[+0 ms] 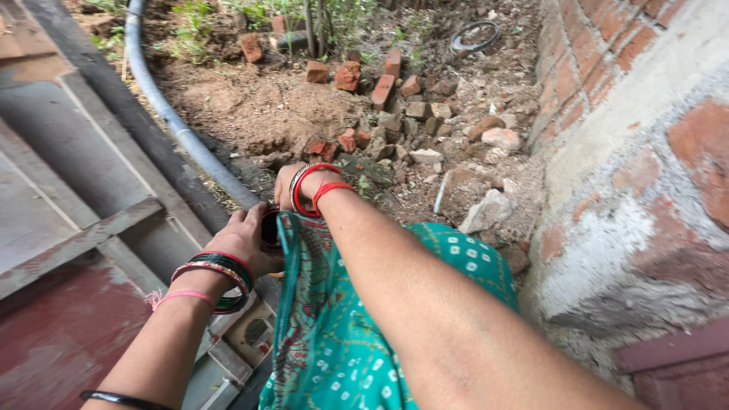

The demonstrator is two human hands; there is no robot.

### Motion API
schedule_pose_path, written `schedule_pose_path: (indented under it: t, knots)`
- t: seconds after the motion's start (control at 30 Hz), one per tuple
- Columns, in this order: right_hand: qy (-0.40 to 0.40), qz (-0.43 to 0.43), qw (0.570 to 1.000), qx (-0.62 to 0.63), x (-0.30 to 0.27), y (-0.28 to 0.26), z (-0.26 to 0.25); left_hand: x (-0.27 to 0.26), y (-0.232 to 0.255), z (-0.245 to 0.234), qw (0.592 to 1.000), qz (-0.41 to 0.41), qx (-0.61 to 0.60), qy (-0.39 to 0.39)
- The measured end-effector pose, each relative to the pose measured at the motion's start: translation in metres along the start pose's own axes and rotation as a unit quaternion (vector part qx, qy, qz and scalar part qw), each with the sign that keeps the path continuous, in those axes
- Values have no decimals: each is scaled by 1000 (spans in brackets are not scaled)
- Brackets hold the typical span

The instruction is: The person wipes down a wooden grid frame with a blue cloth and then applies a liquid coating to the frame edges using a stick.

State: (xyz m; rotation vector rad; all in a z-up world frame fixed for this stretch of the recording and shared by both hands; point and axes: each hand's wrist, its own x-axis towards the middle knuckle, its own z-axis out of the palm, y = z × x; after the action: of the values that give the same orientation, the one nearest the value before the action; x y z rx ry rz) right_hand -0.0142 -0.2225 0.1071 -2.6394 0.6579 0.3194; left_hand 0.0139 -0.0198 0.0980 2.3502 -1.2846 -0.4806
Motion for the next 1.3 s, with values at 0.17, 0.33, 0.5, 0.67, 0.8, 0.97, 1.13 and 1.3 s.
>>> schedule_pose_path:
  t: [0.17, 0.33, 0.5, 0.67, 0.8, 0.97, 1.13, 1.3]
  knots:
    - [9, 83, 989, 125, 52, 84, 63, 18, 20, 39, 996, 23, 79, 17]
    - [107, -5, 993, -59, 66, 99, 63, 49, 29, 45, 995, 55, 84, 30]
    - [216, 138, 965, 59, 27, 91, 56, 84, 35, 52, 988, 122, 52, 76]
    - [302, 173, 915, 202, 42, 82, 76, 127, 10, 56, 978, 172, 93, 65]
    - [343, 166, 882, 277, 87, 62, 105, 151, -18, 45, 977, 135, 164, 36]
    - [334, 170, 860, 346, 135, 47, 117, 186, -46, 38, 970, 114, 208, 45]
    - [325, 146, 878, 321, 194, 50, 117, 224, -72, 43, 979, 47, 188, 58]
    - [294, 122, 914, 253, 217, 60, 84, 256, -91, 35, 991, 56, 101, 65]
